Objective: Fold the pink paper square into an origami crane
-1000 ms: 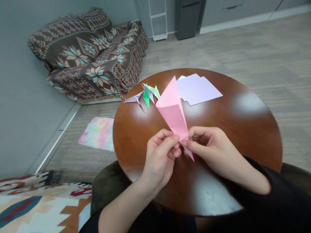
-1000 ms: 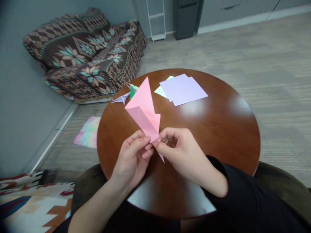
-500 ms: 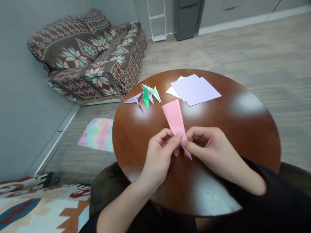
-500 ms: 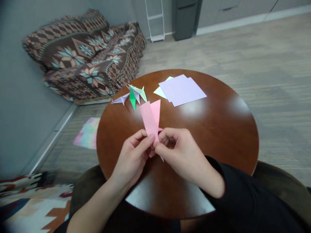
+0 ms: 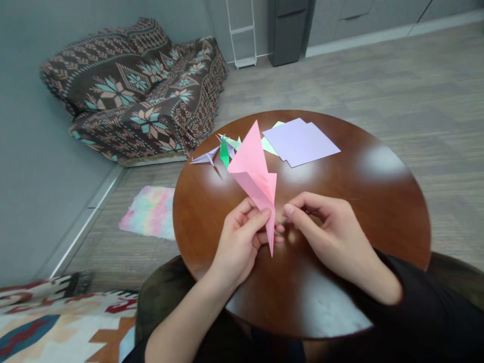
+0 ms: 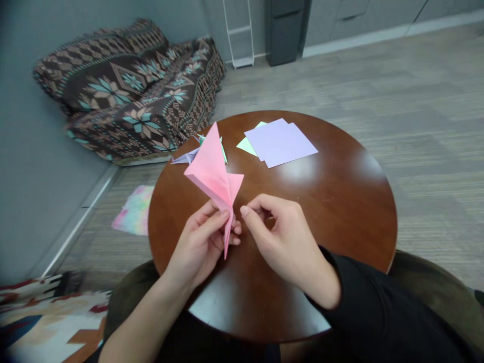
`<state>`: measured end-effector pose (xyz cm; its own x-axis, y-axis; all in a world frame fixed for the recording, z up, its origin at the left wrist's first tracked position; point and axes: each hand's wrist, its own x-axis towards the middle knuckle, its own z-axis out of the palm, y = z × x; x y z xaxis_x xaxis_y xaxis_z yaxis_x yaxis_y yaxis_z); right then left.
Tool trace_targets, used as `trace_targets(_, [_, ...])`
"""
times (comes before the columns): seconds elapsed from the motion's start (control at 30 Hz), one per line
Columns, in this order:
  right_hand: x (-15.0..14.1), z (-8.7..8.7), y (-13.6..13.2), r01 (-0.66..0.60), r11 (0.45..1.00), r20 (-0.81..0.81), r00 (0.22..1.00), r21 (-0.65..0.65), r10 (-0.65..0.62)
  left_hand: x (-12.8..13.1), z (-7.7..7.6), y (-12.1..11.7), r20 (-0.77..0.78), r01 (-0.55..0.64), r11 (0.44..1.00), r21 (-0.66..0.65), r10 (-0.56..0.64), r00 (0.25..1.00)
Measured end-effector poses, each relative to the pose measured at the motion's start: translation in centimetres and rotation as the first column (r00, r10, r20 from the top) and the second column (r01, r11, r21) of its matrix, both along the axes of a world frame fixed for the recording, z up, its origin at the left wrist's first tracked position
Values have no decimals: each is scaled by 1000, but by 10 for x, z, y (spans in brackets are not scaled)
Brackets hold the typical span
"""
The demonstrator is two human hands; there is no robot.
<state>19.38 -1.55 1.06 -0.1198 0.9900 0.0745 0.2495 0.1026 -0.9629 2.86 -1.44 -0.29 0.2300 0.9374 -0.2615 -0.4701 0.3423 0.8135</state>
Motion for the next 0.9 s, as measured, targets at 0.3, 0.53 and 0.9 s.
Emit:
trace_targets(0.3, [-1,0,1,-62,989,-212,977,-138,32,2,-4,-3,16,43,999,18,-44,999])
trace_targets(0.53, [0,-2,3,34,992,-169,984,-118,-54,-1,-7,-5,-65,-20,994,108,28,997])
trace_targets(0.9, [1,-1,4,10,994,-201,979,-105,-31,-1,-5,-2,3,-16,998,63,16,1000])
